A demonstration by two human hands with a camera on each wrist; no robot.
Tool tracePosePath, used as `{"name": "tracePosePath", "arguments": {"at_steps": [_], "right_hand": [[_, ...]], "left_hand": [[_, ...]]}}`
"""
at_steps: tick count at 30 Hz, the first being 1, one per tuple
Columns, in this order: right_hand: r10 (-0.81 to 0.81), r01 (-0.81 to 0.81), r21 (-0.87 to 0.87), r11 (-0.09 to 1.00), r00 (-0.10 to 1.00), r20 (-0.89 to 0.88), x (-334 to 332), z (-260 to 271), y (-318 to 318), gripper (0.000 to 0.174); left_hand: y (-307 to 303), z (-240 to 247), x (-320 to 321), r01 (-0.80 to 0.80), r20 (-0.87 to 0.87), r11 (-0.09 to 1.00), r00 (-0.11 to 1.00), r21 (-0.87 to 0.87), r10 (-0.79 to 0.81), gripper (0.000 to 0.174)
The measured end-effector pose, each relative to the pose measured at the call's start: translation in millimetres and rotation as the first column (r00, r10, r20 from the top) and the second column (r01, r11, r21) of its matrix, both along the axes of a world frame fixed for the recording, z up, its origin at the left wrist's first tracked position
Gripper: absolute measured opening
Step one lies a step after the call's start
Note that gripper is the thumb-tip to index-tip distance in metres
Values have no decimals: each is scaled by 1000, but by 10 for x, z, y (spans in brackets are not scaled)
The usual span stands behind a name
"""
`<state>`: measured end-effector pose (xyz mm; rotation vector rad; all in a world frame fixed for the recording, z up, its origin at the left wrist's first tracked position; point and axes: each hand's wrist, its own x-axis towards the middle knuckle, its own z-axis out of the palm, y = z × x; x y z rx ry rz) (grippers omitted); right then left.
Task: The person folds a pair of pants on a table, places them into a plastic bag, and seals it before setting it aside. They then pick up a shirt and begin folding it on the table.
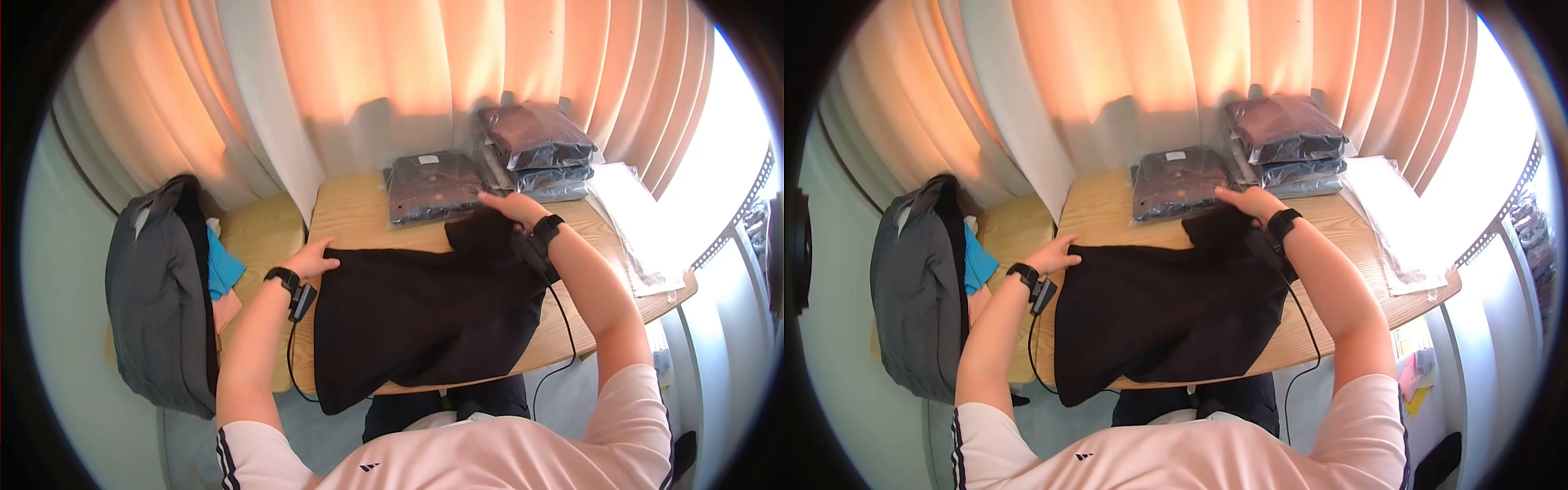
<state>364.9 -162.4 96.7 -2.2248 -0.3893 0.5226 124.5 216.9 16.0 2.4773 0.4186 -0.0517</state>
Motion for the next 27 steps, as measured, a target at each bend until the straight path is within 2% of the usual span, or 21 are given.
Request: {"name": "tracePosePath", "arguments": {"at_steps": [2,3,4,6,7,8,9,10,11,12,13,14,16,17,18,19,20,22,24,26,27], "right_hand": [[212,-223,-192,956,974,-78,-129,90,-80,47],[306,-305,-282,909,951,-44,-153,97,-99,39],[303,-304,-283,910,952,-47,-180,127,-147,39],[231,-246,78,966,959,165,-264,271,-279,29],[131,-256,192,947,858,497,-246,325,-294,26],[-26,-302,294,907,656,754,-237,394,-305,24],[-153,-157,441,884,794,588,-489,699,-306,21],[-270,16,550,835,882,385,-726,959,-276,19],[-273,21,551,834,884,380,-661,941,-216,19],[-363,-127,598,791,689,627,-497,930,-137,21],[-453,-282,588,758,420,786,-356,938,-57,25],[-284,-318,491,811,520,806,-265,967,1,37],[-152,-513,574,639,647,747,57,752,308,42],[-44,-434,554,711,758,650,107,667,296,43],[48,-363,514,777,849,527,137,596,246,44],[243,-474,366,801,816,525,30,646,150,42],[269,-433,253,865,827,494,-135,636,29,29],[275,-499,211,840,728,628,-384,363,-216,21],[283,-381,151,912,852,441,-843,175,-576,19],[305,-349,102,932,903,304,-1228,-109,-911,19],[351,-356,-1,935,922,166,-1386,-183,-1049,18]], "left_hand": [[-243,274,-35,70,-147,994,987,82,-57,50],[-209,250,-21,74,-147,994,987,81,-62,50],[-151,217,-31,130,-185,989,976,68,-115,46],[-121,234,-72,183,-227,982,959,45,-168,43],[-160,372,-133,149,-145,988,978,-30,-152,40],[-199,517,-203,119,-63,987,990,-105,-126,38],[-245,664,-288,118,-68,987,990,-107,-126,38],[-288,815,-376,37,93,997,995,-70,-30,34],[-292,889,-422,-49,254,998,966,-45,59,30],[-178,942,-411,-100,251,988,960,-119,127,29],[-53,1013,-374,-150,241,970,951,-192,195,28],[-39,1046,-332,-243,352,932,876,-268,329,26],[353,894,-185,-450,410,874,773,-183,484,36],[395,747,-198,-452,394,874,781,-178,485,36],[433,631,-201,-517,543,854,736,64,404,42],[314,676,-217,-581,667,762,692,287,277,47],[196,708,-317,-443,551,896,758,42,349,56],[-143,745,-586,-293,555,952,809,92,195,51],[-437,779,-975,-187,434,969,895,160,101,45],[-729,762,-1346,-152,348,975,933,159,89,39],[-807,714,-1500,-156,324,977,940,144,103,39]]}}
